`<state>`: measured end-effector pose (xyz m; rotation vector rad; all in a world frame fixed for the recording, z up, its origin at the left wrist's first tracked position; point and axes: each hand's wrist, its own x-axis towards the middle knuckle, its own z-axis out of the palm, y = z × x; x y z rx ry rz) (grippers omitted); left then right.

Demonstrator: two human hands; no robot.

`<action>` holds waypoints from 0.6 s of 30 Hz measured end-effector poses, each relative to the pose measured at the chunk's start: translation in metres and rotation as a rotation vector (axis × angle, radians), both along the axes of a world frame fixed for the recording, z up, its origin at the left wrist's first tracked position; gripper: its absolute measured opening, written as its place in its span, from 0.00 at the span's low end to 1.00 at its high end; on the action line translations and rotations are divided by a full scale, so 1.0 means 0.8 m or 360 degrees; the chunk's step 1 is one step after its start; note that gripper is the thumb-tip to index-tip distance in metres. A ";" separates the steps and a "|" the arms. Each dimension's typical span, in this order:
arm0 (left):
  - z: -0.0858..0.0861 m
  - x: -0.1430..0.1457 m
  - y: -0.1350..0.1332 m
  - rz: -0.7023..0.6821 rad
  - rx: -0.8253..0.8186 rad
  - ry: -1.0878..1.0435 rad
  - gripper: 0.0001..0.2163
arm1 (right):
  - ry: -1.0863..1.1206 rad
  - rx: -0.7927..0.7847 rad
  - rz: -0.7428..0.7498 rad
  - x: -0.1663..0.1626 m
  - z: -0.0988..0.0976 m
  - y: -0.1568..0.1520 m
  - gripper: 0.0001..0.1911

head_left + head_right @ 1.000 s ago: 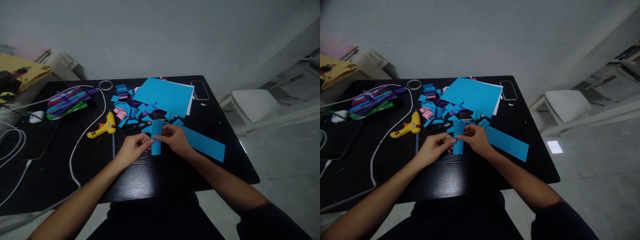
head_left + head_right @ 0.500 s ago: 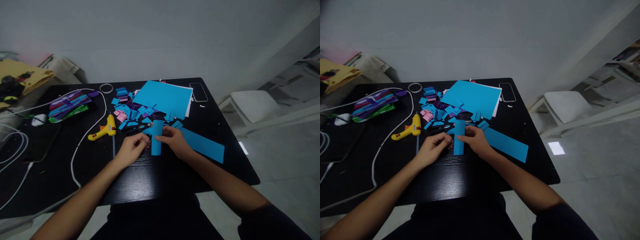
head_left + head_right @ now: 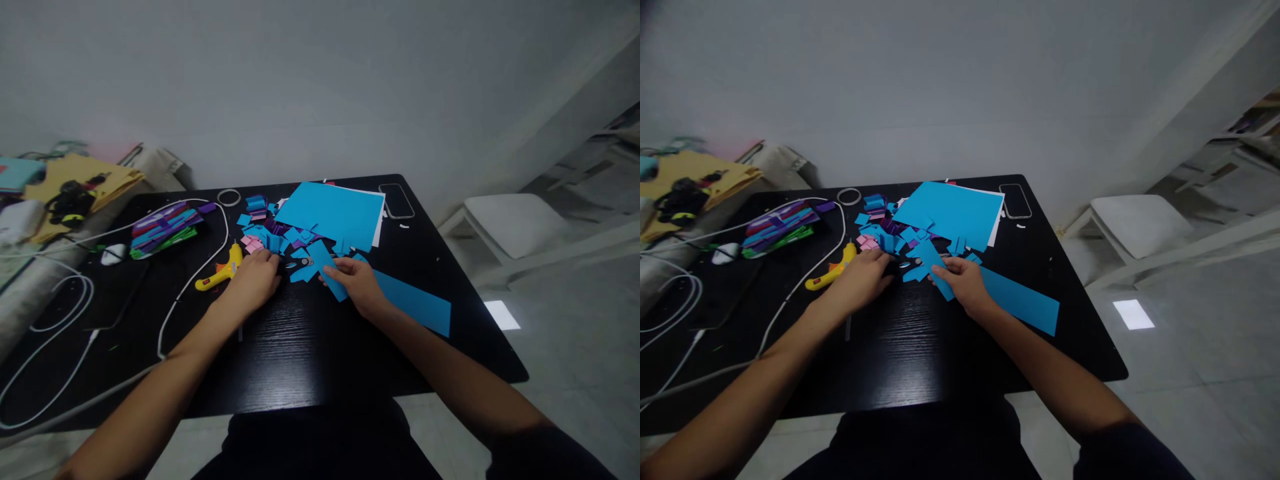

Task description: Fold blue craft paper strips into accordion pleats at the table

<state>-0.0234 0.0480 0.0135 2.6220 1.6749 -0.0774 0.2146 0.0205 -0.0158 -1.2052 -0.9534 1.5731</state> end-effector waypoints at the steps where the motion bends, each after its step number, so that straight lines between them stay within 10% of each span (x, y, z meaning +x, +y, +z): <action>1: 0.001 0.005 0.004 -0.0002 -0.0020 0.0013 0.10 | 0.0001 0.0000 -0.0002 0.000 0.001 0.000 0.19; 11: 0.025 -0.003 -0.007 0.0036 -0.0161 -0.0040 0.11 | 0.0153 0.0016 -0.0104 0.005 0.009 0.006 0.21; 18: 0.026 -0.030 -0.010 0.0299 -0.0180 -0.0813 0.13 | 0.0227 0.0035 -0.0106 0.004 0.012 0.007 0.20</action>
